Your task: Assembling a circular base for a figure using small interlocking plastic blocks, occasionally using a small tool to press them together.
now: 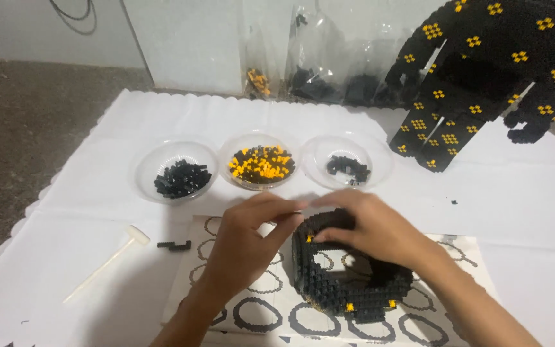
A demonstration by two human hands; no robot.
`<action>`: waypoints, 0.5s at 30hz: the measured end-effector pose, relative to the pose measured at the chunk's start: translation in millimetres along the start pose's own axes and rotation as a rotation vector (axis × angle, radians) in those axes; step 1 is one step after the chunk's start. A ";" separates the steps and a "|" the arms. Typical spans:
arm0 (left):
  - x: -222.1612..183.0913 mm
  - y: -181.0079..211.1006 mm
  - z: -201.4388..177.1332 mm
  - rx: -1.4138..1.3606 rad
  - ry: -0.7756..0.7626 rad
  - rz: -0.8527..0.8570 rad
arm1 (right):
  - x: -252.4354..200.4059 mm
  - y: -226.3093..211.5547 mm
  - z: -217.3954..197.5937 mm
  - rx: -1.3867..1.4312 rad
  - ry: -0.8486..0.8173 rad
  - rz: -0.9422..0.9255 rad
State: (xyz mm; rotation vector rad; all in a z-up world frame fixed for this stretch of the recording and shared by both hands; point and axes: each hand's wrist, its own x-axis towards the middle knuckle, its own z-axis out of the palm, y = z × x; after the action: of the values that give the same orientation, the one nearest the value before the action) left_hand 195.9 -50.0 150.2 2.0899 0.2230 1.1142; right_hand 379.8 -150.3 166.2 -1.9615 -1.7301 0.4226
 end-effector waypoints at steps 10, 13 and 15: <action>-25.8 -3.4 17.1 0.036 0.042 -0.078 | -14.8 14.2 5.5 -0.192 0.093 -0.269; -28.8 10.8 18.5 0.094 0.105 -0.011 | -28.2 9.4 2.5 -0.282 0.204 -0.340; -30.6 16.7 21.0 0.141 0.141 0.069 | -35.7 5.8 1.8 -0.303 0.245 -0.384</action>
State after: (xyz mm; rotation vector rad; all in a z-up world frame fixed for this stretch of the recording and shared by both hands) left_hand 190.5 -87.2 134.7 2.1579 0.3070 1.3229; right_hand 378.3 -185.7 158.5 -1.7204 -2.0319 -0.2173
